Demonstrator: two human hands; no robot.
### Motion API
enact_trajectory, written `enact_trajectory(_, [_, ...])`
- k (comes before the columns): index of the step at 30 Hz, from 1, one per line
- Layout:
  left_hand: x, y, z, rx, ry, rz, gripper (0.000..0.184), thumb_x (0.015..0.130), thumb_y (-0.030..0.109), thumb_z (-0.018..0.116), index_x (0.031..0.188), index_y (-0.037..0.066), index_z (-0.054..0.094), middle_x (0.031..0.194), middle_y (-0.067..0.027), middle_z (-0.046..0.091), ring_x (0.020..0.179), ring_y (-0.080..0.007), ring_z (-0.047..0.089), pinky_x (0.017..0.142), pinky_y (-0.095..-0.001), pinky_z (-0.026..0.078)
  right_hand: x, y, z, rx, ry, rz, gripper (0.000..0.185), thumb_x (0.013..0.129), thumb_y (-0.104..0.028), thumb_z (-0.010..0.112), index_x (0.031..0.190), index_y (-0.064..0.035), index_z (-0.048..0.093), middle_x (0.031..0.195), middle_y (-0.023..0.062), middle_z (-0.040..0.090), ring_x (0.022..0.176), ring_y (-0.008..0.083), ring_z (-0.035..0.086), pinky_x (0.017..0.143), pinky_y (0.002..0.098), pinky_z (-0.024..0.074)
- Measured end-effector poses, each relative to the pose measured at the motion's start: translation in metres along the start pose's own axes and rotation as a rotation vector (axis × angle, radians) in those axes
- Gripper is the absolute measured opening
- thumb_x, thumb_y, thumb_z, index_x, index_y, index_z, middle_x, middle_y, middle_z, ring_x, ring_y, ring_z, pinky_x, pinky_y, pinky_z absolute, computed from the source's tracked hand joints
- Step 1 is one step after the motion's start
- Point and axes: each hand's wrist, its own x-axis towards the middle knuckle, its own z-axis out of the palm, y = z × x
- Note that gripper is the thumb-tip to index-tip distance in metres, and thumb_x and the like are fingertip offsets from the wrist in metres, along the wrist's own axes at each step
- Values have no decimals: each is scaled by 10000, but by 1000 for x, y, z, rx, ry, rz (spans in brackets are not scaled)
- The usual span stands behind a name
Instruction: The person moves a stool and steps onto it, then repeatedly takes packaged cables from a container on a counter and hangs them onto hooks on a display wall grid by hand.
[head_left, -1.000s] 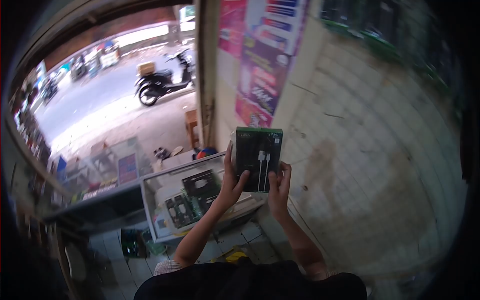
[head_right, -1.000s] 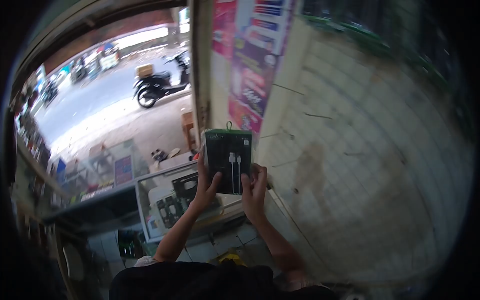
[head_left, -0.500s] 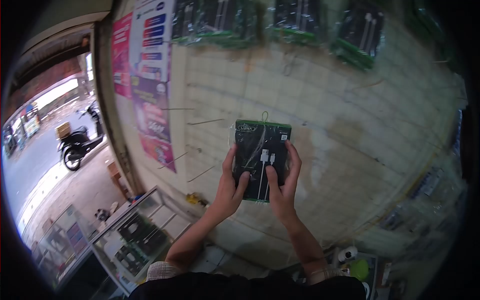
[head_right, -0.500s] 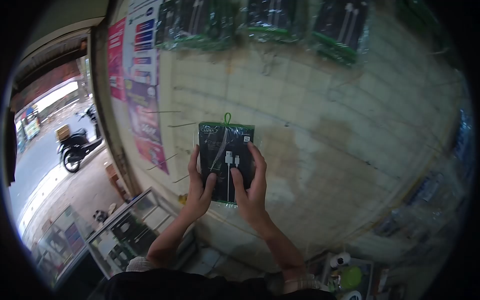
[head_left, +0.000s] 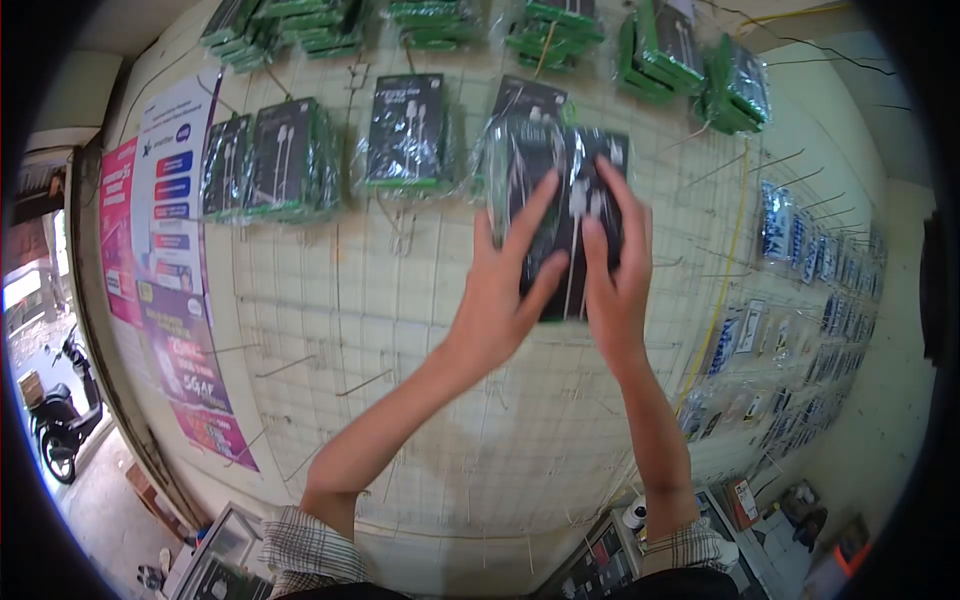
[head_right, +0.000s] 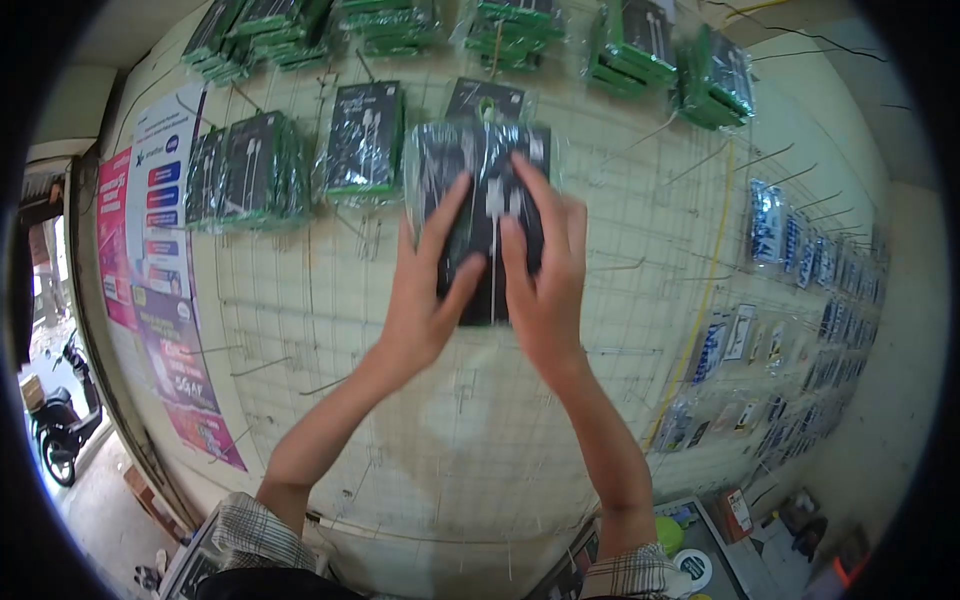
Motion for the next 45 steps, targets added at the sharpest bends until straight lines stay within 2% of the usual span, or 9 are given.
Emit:
enact_trajectory(4, [62, -14, 12, -51, 53, -93, 519, 832, 128, 499, 1318, 96, 320, 1142, -222, 428, 1061, -331, 370, 941, -377, 288, 61, 29, 16, -55, 68, -6, 348, 891, -137, 436, 1239, -131, 455, 1036, 157, 449, 879, 264, 497, 793, 326, 406])
enact_trajectory(13, [128, -59, 23, 76, 145, -97, 518, 866, 244, 467, 1340, 162, 276, 963, -212, 414, 827, -344, 479, 816, -385, 393, 121, 77, 44, -98, 92, -20, 368, 888, -127, 423, 1254, -164, 431, 1029, 243, 392, 708, 297, 528, 738, 365, 431])
enact_trajectory(22, [120, -90, 28, 169, -1, -333, 550, 847, 310, 480, 1341, 186, 274, 991, -236, 410, 900, -392, 468, 840, -420, 374, 105, 109, 67, -104, -38, 232, 378, 874, -162, 442, 1250, -126, 435, 1034, 282, 378, 813, 385, 499, 782, 410, 414])
enact_trajectory(30, [75, -132, 49, 803, 108, -45, 562, 861, 265, 473, 1364, 178, 238, 1267, -335, 266, 1137, -494, 308, 959, -473, 270, 58, 131, 97, -385, -48, 108, 496, 861, -188, 474, 1326, -130, 311, 1086, 324, 316, 959, 453, 350, 852, 484, 335])
enact_trajectory(33, [66, -140, 45, 490, 63, -29, 548, 880, 221, 444, 1372, 168, 208, 1316, -336, 217, 1162, -501, 300, 961, -465, 285, 47, 137, 103, -359, -70, 135, 550, 860, -199, 480, 1357, -156, 246, 1100, 330, 309, 953, 454, 343, 878, 491, 301])
enact_trajectory(38, [52, -125, 27, 398, -81, -181, 530, 900, 219, 410, 1374, 152, 182, 1320, -336, 221, 1160, -473, 332, 954, -432, 315, 48, 158, 102, -238, -122, 111, 547, 870, -276, 459, 1363, -193, 237, 1168, 365, 285, 991, 475, 328, 918, 496, 263])
enact_trajectory(39, [48, -122, 23, 334, -108, -171, 541, 898, 210, 415, 1375, 156, 166, 1323, -338, 208, 1149, -474, 344, 933, -437, 343, 53, 143, 83, -259, -258, 79, 491, 880, -306, 442, 1340, -199, 307, 1253, 313, 278, 1099, 448, 293, 960, 465, 235])
enact_trajectory(41, [38, -112, 14, 227, -123, -148, 543, 903, 196, 401, 1376, 130, 142, 1343, -310, 204, 1207, -443, 289, 969, -421, 318, 53, 141, 64, 297, -142, 416, 429, 897, -294, 422, 1305, -167, 377, 1330, 191, 284, 1189, 361, 279, 1005, 399, 208])
enact_trajectory(45, [-13, -44, -25, 94, -68, -178, 538, 876, 134, 431, 1353, 54, 197, 1357, -228, 267, 1268, -371, 239, 1032, -381, 220, 5, 46, -11, 267, 97, 330, 402, 911, -221, 388, 1272, -42, 389, 1284, 142, 377, 1179, 240, 355, 1004, 334, 260])
